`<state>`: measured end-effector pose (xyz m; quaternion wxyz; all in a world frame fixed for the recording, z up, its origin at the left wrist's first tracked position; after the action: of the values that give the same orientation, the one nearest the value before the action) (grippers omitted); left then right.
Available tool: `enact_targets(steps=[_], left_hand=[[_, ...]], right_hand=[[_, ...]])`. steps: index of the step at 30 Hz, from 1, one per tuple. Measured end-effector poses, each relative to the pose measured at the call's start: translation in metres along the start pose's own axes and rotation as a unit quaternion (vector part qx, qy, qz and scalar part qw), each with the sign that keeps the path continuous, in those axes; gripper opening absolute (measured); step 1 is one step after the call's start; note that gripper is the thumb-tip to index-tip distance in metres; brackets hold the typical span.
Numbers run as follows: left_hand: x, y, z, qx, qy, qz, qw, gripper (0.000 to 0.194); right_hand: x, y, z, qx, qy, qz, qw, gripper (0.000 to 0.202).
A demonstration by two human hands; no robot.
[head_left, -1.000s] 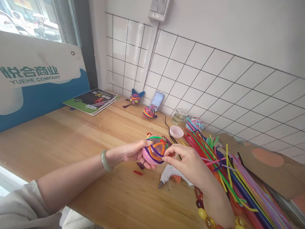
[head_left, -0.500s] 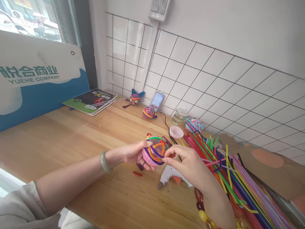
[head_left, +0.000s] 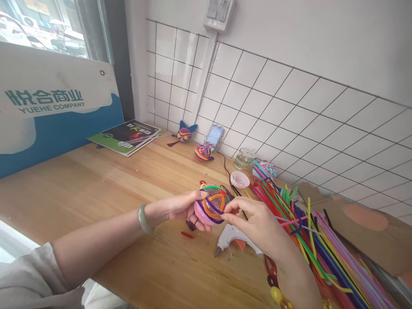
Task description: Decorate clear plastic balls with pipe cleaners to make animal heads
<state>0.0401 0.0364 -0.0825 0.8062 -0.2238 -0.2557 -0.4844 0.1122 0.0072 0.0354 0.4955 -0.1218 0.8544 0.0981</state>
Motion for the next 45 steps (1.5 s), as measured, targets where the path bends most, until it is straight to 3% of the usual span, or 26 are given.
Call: enact_targets(steps=[14,24,45], left_hand=[[0.0047,0.0001,-0.0018,-0.003,-0.001,-0.025,1.000,0.069],[0.0007,-0.0014,0.0029,0.009,0.015,0.008,1.000,0.066],[0.0026,-0.0004,0.0040,0.025,0.033,0.000,0.999,0.064]], right_hand=[[0.0006,-0.0003,0.0019,-0.003,-0.005,-0.006,1.000,0.013],[0.0008,-0.0006,0.0034,0.003,-0.008,-0.009,1.000,0.013],[0.0013,-0.0003,0.0019,-0.008,-0.003,-0.013,1.000,0.017]])
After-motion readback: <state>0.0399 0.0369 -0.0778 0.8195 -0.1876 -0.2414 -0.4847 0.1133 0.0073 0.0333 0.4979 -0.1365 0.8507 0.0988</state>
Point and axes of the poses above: each hand's wrist, its own y-axis towards the middle knuckle, its own x-axis out of the palm, z = x × y, the point moved 10 cm from there along y, towards the middle knuckle, and after that the axes turned 7 degrees about -y, right-handed, at the moved point
